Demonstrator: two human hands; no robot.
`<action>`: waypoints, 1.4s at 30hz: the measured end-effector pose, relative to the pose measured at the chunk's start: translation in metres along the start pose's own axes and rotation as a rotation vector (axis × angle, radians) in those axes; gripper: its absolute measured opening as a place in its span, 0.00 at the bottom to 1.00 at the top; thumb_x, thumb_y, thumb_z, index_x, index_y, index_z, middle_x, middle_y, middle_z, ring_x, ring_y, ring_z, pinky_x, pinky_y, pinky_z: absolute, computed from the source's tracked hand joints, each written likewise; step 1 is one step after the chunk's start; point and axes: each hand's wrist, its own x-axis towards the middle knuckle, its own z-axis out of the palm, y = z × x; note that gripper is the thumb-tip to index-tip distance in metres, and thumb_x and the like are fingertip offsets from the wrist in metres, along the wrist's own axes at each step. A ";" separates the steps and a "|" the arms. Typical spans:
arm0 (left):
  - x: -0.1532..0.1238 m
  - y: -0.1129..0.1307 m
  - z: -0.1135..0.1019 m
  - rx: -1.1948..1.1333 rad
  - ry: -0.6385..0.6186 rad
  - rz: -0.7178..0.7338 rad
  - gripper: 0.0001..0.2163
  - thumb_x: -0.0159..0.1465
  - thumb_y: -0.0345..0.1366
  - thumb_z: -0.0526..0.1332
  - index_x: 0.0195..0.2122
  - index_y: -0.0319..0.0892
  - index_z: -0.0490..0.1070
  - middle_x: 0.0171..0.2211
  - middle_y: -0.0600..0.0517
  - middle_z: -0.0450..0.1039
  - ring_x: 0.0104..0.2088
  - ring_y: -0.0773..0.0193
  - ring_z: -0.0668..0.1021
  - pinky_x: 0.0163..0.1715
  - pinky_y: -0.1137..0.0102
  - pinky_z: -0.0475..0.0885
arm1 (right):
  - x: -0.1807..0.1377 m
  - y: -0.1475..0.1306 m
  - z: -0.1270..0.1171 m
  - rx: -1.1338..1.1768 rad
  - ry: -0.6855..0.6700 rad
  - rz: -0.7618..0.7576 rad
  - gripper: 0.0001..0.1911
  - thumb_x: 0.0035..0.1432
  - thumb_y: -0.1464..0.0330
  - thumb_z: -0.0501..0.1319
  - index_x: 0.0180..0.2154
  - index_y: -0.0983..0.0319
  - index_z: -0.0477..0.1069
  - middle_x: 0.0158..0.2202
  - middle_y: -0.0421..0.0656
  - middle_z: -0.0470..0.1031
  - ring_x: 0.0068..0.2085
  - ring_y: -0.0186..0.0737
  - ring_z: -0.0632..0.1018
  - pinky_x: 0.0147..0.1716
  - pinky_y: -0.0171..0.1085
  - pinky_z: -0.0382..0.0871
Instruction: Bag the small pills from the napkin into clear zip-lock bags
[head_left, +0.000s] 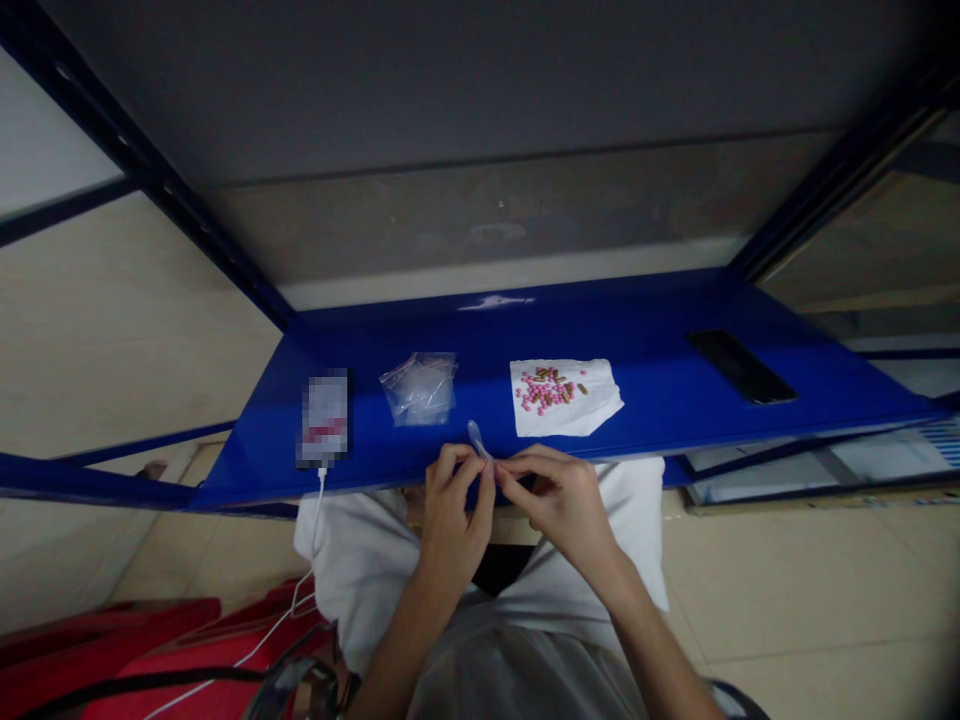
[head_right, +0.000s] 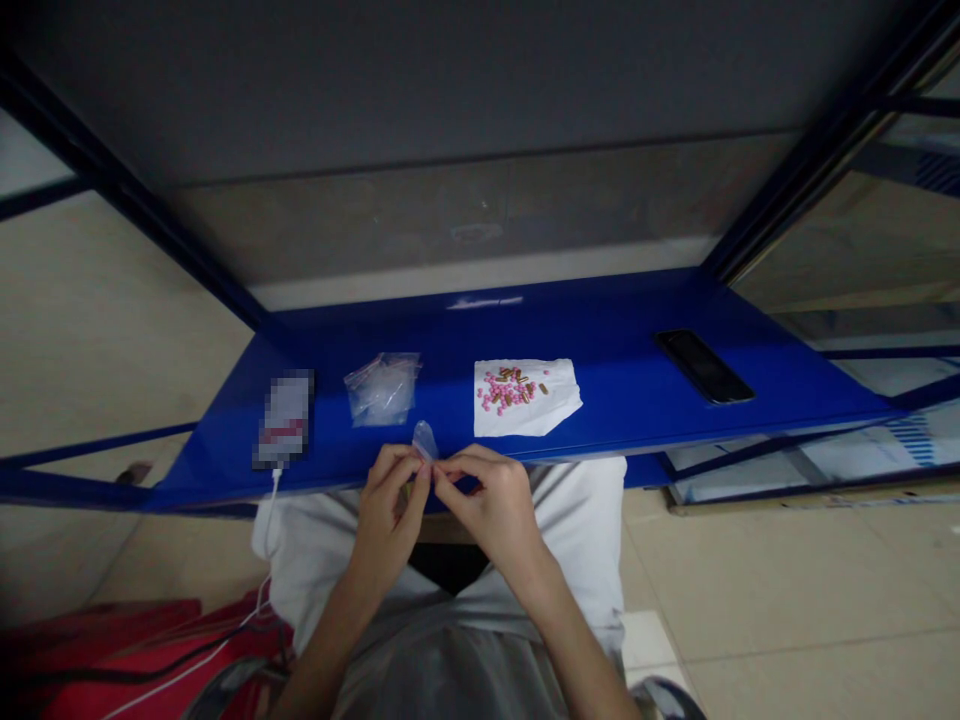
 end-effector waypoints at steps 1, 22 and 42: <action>0.000 -0.001 0.000 0.055 0.032 0.007 0.07 0.63 0.32 0.53 0.30 0.44 0.69 0.35 0.51 0.67 0.38 0.61 0.72 0.40 0.67 0.65 | 0.001 0.002 -0.001 -0.024 0.036 0.000 0.07 0.54 0.67 0.61 0.29 0.60 0.78 0.27 0.43 0.77 0.26 0.35 0.77 0.20 0.30 0.68; 0.022 -0.008 0.002 0.148 0.054 0.215 0.10 0.51 0.25 0.57 0.17 0.42 0.60 0.48 0.50 0.72 0.56 0.51 0.67 0.53 0.53 0.56 | 0.006 0.019 0.006 -0.051 -0.187 -0.042 0.17 0.56 0.78 0.53 0.35 0.56 0.78 0.41 0.43 0.77 0.40 0.40 0.78 0.39 0.35 0.69; 0.064 -0.056 0.048 0.141 -0.013 0.389 0.13 0.64 0.39 0.58 0.48 0.45 0.69 0.35 0.54 0.75 0.37 0.65 0.74 0.49 0.64 0.59 | 0.038 0.086 -0.024 -0.395 0.304 0.150 0.08 0.50 0.60 0.64 0.31 0.55 0.79 0.42 0.42 0.75 0.39 0.44 0.77 0.31 0.37 0.71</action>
